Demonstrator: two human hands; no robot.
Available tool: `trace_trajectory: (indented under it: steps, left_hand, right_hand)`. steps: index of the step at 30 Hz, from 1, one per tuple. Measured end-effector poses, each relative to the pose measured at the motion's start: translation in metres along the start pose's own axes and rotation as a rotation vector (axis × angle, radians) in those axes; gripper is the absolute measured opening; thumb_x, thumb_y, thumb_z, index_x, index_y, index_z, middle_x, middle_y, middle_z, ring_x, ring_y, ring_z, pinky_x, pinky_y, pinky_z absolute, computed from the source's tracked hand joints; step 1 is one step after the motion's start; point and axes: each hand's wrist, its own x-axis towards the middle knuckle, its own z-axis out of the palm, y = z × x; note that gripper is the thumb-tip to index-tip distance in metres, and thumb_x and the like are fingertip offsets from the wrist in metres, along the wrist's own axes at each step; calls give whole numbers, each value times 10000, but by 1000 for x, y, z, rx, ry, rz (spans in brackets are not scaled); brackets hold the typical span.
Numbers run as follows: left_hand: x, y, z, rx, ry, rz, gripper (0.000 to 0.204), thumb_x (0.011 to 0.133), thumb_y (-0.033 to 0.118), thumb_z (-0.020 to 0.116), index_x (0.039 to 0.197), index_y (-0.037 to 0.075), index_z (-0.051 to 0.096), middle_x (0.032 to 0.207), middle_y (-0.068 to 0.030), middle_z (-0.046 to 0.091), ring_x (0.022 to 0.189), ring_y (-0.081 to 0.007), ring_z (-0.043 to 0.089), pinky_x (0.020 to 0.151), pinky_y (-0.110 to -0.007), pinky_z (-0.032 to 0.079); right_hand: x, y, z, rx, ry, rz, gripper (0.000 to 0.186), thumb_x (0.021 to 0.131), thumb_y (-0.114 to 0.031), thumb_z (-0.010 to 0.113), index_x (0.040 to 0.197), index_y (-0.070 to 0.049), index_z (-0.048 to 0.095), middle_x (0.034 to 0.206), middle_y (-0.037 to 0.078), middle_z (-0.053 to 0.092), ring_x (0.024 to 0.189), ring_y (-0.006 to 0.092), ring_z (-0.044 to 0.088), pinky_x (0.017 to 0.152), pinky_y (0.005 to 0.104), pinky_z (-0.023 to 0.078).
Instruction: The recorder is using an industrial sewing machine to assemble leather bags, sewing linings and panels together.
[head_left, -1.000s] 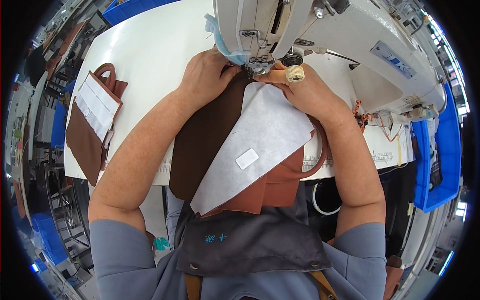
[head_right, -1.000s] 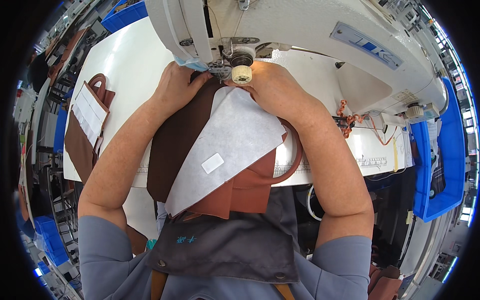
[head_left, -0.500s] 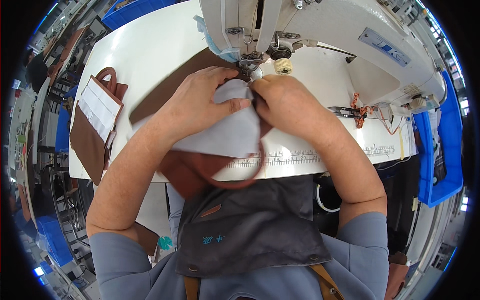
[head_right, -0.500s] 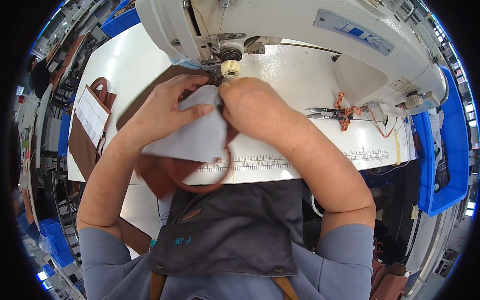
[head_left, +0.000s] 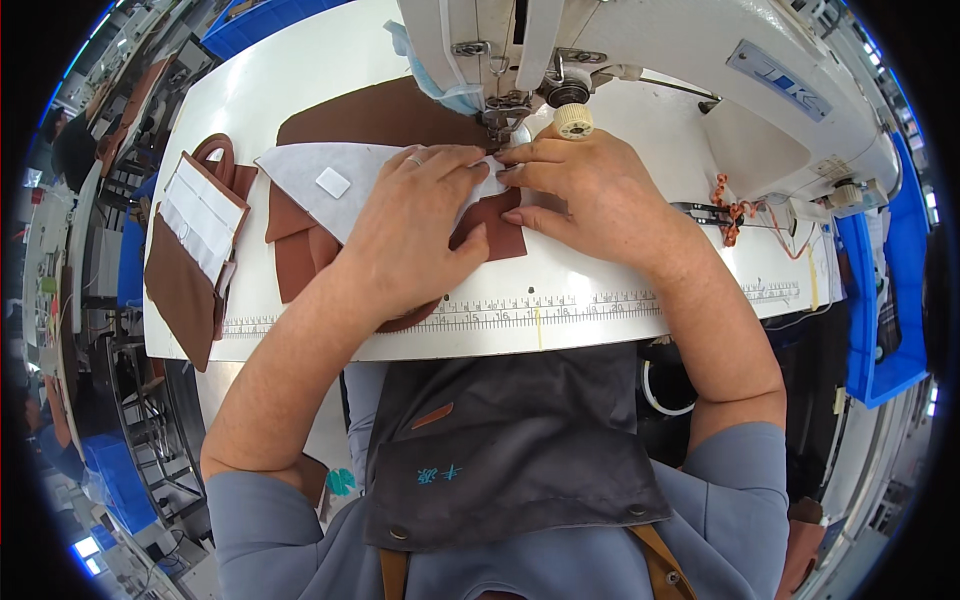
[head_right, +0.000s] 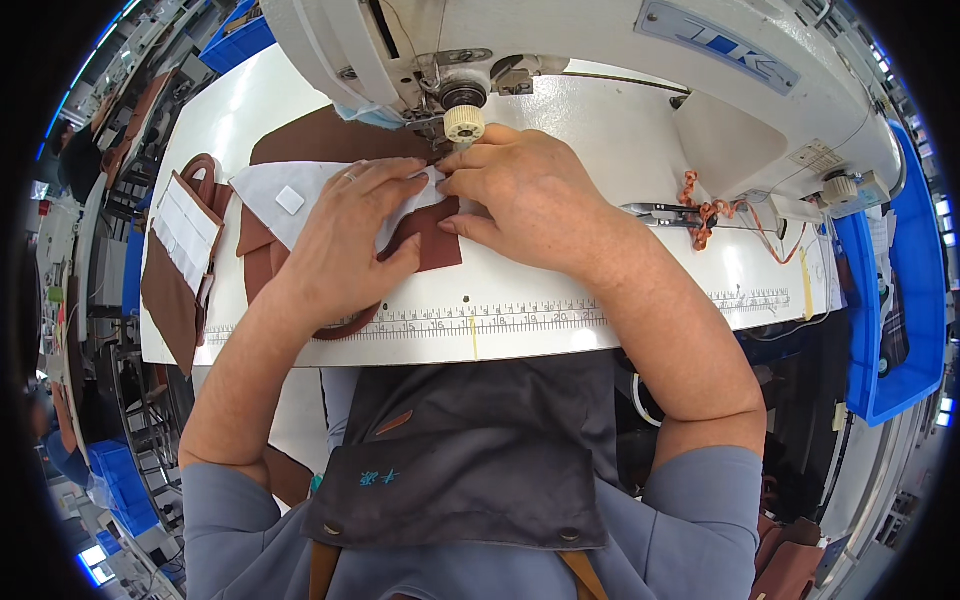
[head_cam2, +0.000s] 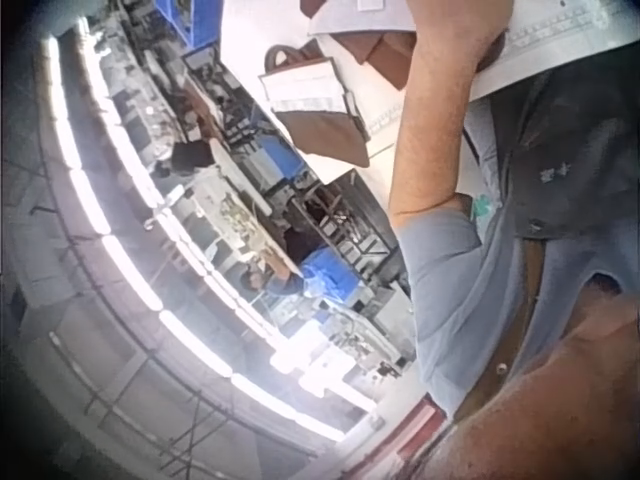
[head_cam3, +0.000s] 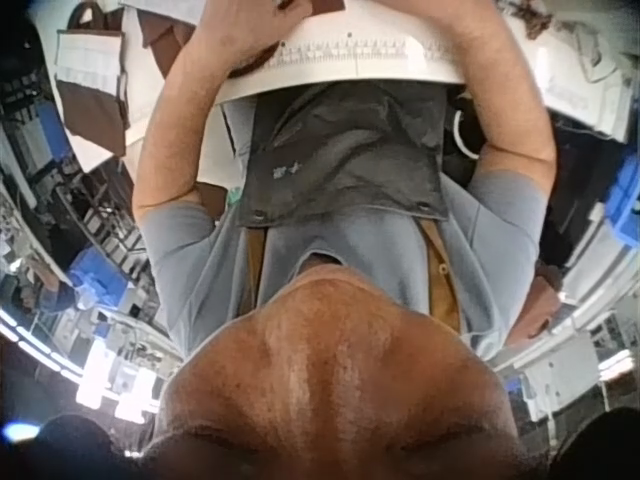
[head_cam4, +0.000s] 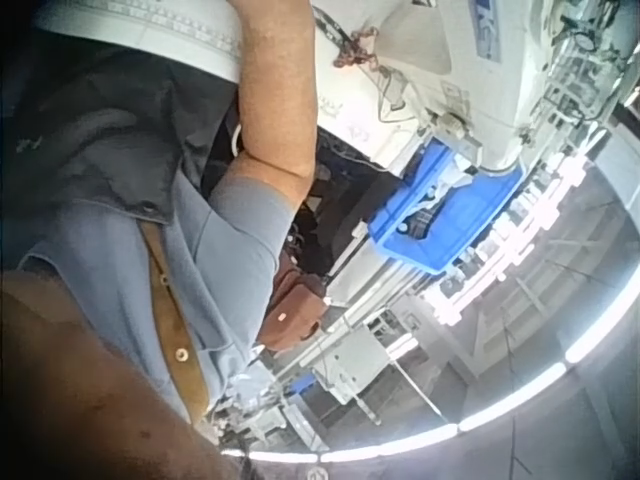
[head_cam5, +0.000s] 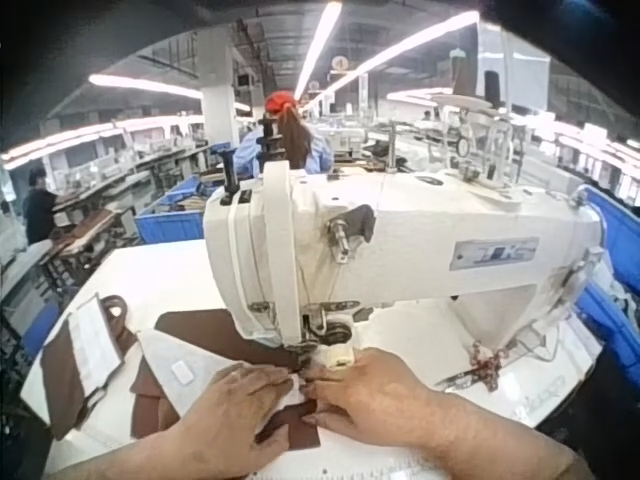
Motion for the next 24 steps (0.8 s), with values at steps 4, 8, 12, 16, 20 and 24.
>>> trace_trajectory:
  steps: [4, 8, 12, 16, 20, 24]
  left_hand:
    - [-3, 3, 6, -1, 29, -17, 487, 783, 154, 683, 1226, -45, 642, 1325, -188, 620, 1269, -357, 555, 1126, -465, 395]
    - [-2, 4, 6, 13, 50, -4, 491, 774, 156, 687, 1222, -41, 644, 1317, -178, 628, 1259, -345, 567, 1118, -471, 400]
    - [1, -2, 9, 5, 65, 10, 499, 761, 155, 688, 1218, -38, 645, 1310, -178, 636, 1263, -340, 570, 1110, -467, 408]
    - [7, -13, 7, 3, 56, 21, 501, 753, 141, 676, 1219, -40, 644, 1309, -182, 640, 1262, -342, 576, 1110, -460, 410]
    - [13, -27, 9, 12, 75, 82, 456, 752, 117, 651, 1178, -44, 659, 1263, -179, 663, 1238, -336, 588, 1102, -457, 417]
    - [21, -27, 9, 7, 93, 56, 342, 784, 50, 628, 1110, -34, 686, 1193, -149, 687, 1177, -325, 607, 1068, -467, 424]
  right_hand:
    - [1, 0, -1, -33, -11, 24, 310, 768, -278, 808, 1004, -80, 764, 1058, 35, 739, 1003, 240, 643, 852, 382, 542]
    - [0, 0, 0, -46, -4, 8, 311, 768, -285, 809, 1000, -83, 766, 1065, 34, 741, 1001, 236, 642, 847, 384, 540]
    - [1, 4, 4, -62, 39, -21, 315, 775, -307, 803, 994, -83, 768, 1046, 40, 739, 992, 246, 636, 842, 396, 538]
    - [5, 5, 6, -70, 50, 3, 306, 795, -329, 792, 992, -95, 774, 988, 42, 733, 963, 257, 632, 826, 404, 536]
    - [7, 7, 8, -57, 2, 90, 291, 820, -345, 782, 1000, -116, 778, 883, 63, 703, 920, 280, 624, 799, 418, 531]
    - [8, 13, 13, 10, 17, 130, 326, 815, -366, 791, 1017, -111, 770, 858, 97, 668, 915, 305, 622, 795, 428, 528]
